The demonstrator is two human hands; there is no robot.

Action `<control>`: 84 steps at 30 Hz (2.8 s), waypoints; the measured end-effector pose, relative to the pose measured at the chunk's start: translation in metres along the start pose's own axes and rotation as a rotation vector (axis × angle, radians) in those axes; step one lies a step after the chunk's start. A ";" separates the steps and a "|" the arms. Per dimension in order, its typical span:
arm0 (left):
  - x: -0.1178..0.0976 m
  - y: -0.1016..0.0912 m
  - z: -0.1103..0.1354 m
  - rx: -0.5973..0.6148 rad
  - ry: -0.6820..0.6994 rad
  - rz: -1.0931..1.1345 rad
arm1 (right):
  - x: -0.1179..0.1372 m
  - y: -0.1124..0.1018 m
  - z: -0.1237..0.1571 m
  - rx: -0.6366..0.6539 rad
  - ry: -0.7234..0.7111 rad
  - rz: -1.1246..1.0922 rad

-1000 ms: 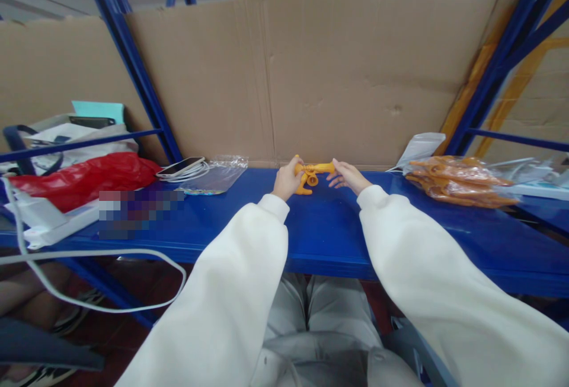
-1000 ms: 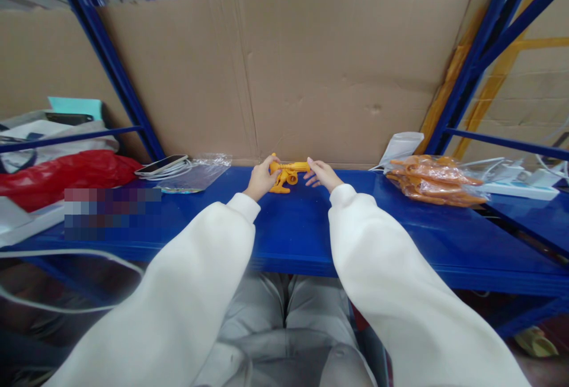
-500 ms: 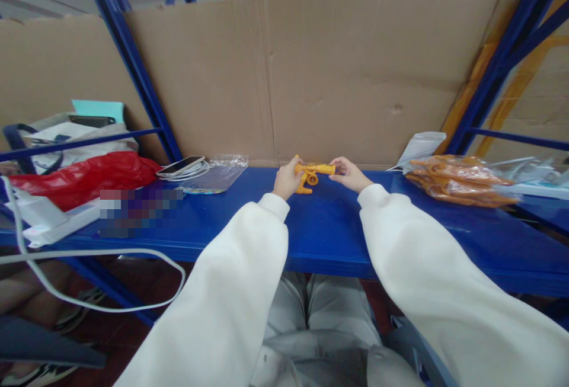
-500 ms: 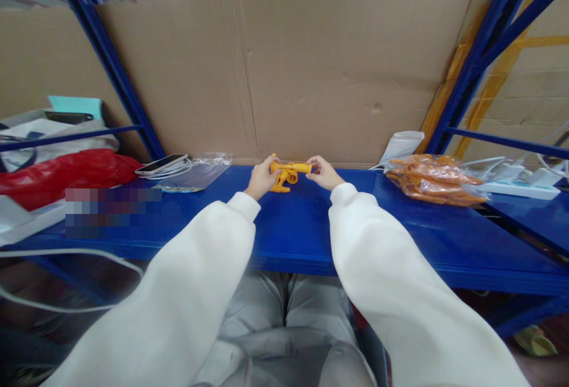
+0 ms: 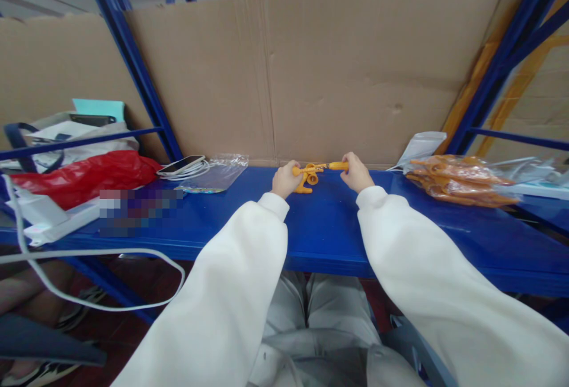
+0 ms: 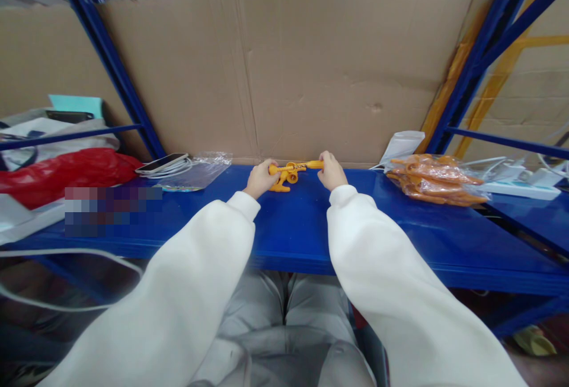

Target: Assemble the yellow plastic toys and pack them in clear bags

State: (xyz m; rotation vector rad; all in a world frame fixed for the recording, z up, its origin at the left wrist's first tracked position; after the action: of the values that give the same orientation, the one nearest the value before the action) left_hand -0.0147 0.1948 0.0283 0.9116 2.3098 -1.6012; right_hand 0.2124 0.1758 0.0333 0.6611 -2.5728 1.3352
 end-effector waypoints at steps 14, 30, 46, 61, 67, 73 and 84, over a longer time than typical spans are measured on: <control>0.005 0.000 -0.001 0.006 -0.032 0.011 | -0.070 0.010 0.016 0.201 0.485 0.128; 0.001 -0.002 0.002 0.025 -0.051 -0.027 | -0.074 0.002 0.023 0.252 0.616 0.185; 0.001 0.000 0.001 0.034 -0.047 -0.047 | -0.056 0.015 0.021 0.411 0.510 0.248; -0.005 -0.003 0.005 0.046 -0.062 -0.037 | -0.070 0.049 0.002 0.651 0.457 0.329; -0.006 -0.003 0.005 0.052 -0.059 -0.048 | -0.073 0.063 -0.023 0.706 0.342 0.323; -0.004 -0.004 0.005 0.058 -0.087 -0.051 | -0.068 0.062 -0.019 0.619 0.434 0.321; -0.005 -0.004 0.005 0.063 -0.087 -0.029 | -0.061 0.074 -0.025 0.657 0.383 0.307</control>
State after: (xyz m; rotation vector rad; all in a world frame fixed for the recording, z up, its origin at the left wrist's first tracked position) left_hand -0.0137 0.1877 0.0314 0.8077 2.2360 -1.6985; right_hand 0.2317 0.2518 -0.0274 0.0541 -1.9667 2.1859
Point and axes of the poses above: each hand's wrist, its own z-axis away from the middle knuckle, its own y-axis out of the palm, x = y × z, the point moved 7 cm from there along -z, towards the middle knuckle, and after that the axes turned 6 degrees about x, right-handed, at the moved point
